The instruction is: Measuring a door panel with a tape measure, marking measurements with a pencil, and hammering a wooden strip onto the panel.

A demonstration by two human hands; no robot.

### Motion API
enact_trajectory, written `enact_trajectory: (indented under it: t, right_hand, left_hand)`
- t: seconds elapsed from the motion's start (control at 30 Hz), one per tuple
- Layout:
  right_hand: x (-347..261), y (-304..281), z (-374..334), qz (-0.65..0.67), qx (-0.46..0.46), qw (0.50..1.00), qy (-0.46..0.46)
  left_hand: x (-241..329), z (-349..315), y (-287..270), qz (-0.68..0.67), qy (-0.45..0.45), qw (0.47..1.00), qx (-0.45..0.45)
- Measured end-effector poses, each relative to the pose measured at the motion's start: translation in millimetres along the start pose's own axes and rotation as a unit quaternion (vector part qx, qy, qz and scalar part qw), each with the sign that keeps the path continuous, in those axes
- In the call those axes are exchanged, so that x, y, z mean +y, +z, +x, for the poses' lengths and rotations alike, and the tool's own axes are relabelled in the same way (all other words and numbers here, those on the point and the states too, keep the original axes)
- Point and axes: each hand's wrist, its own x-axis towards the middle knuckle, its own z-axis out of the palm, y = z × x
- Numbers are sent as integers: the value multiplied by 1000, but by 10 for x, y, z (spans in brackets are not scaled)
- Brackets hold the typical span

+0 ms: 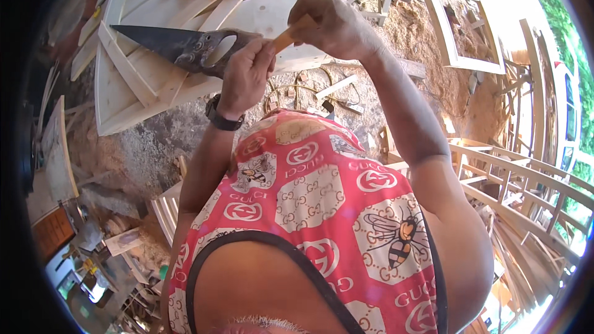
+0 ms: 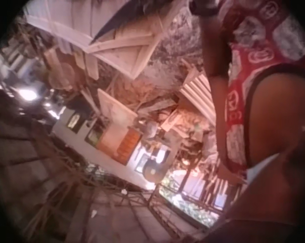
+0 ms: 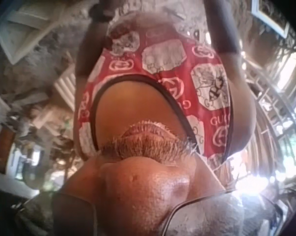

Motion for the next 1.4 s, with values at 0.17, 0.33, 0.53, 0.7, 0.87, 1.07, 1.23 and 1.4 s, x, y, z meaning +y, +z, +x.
enact_trajectory:
  t: [0.17,0.33,0.53,0.7,0.87,1.07,1.23,1.4]
  right_hand:
    - [43,12,-158,-55,-49,994,75]
    - [129,203,-222,-40,53,991,113]
    - [344,528,-334,-150,148,977,-17]
    - [238,918,-341,-258,150,954,-11]
    - [46,539,-349,92,-4,971,219]
    - [263,549,-434,622,-190,744,154]
    - [736,403,-150,241,-2,946,215]
    - [1180,-61,409,-86,36,952,292]
  left_hand:
    - [29,-65,167,118,148,978,86]
    - [-5,-55,243,149,127,973,119]
    - [-157,-123,296,170,109,965,164]
    - [-249,-130,327,206,66,963,163]
    - [-71,-251,-110,54,69,996,-8]
    - [183,-517,-327,-376,70,898,-219]
    - [-196,-437,-288,-113,-40,985,-123]
    - [-1183,-686,-246,341,-104,928,-112]
